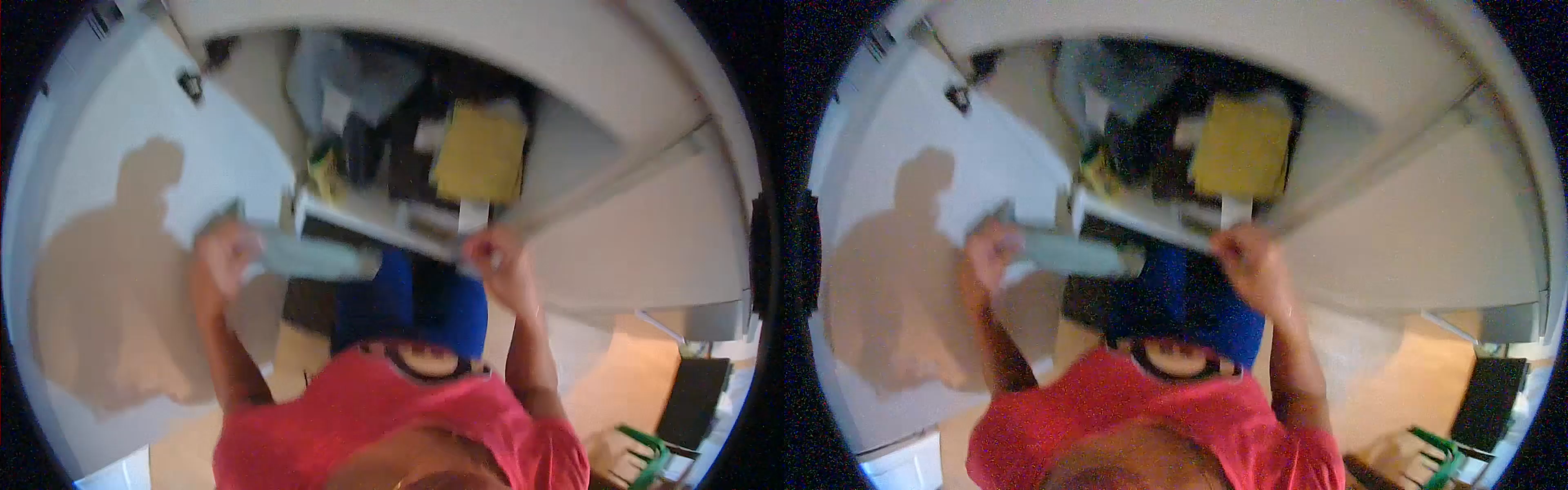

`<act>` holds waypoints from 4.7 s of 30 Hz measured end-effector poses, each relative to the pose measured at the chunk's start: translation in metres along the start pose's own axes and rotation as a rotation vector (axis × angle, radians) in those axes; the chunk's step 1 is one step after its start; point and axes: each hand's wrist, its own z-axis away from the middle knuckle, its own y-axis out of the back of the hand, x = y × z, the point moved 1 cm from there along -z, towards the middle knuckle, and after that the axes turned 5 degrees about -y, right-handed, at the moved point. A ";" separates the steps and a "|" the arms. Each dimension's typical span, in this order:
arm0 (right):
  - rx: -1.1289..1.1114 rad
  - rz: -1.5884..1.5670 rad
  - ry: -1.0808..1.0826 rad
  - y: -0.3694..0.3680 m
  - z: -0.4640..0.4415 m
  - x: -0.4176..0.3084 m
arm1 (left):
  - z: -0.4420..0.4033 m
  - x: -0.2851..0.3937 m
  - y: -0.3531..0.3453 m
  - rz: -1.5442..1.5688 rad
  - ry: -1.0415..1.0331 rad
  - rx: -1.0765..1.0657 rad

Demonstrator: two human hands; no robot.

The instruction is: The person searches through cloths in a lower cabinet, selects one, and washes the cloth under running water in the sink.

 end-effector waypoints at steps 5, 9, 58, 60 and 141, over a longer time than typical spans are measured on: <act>-0.434 -0.169 0.162 -0.044 -0.013 -0.041 | -0.015 0.049 -0.036 -0.274 -0.344 -0.017; -0.294 -0.284 0.479 -0.108 -0.028 -0.042 | -0.026 0.088 -0.032 -0.082 -0.381 -0.027; -0.225 -0.274 -0.137 -0.037 0.012 0.000 | -0.133 0.083 -0.059 0.433 -0.306 0.287; -0.228 -0.233 -0.067 -0.033 0.012 -0.010 | -0.172 0.084 -0.049 0.666 -0.106 0.367; 1.399 0.744 0.600 0.182 -0.030 -0.143 | -0.041 0.144 0.085 1.309 -0.316 -0.191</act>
